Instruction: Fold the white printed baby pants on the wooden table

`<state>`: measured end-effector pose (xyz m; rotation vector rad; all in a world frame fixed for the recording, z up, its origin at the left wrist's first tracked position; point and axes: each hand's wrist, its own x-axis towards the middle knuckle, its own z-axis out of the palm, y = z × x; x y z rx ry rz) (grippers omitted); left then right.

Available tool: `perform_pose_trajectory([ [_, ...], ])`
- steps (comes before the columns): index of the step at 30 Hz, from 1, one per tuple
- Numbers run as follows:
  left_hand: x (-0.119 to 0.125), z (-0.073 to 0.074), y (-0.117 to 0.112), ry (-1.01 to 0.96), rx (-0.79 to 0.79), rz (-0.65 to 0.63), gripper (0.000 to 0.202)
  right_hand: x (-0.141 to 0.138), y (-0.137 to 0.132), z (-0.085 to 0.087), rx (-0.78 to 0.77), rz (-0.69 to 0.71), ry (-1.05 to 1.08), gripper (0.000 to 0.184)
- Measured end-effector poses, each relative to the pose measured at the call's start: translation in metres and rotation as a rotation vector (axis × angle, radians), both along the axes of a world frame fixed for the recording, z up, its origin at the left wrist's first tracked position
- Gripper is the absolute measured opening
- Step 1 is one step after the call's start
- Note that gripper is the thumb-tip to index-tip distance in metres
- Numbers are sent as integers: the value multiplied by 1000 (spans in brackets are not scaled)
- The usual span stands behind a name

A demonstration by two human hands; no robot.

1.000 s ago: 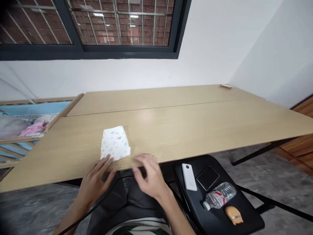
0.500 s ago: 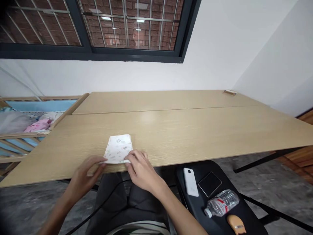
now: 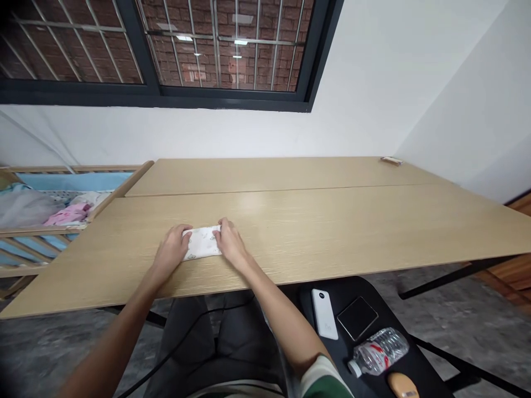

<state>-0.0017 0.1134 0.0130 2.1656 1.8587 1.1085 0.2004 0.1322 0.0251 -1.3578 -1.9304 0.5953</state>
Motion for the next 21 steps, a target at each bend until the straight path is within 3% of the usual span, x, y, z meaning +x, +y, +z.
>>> perform_pose_trajectory([
  [2,3,-2,-1,11,8,15,29,-1,-2,-3,36,-47,-42,28],
  [5,10,4,-11,4,79,48,38,-2,-13,7,224,-85,-161,39],
  [9,27,2,-32,10,93,-132,61,-7,-29,17,411,261,-335,53],
  [12,36,-12,-40,144,-34,-188,69,-8,-32,8,362,419,-418,60],
  [16,31,-31,-40,320,-49,-106,73,1,-29,-2,273,395,-474,60],
  [21,10,-37,-43,422,-53,-76,76,24,-32,2,165,364,-497,65],
])
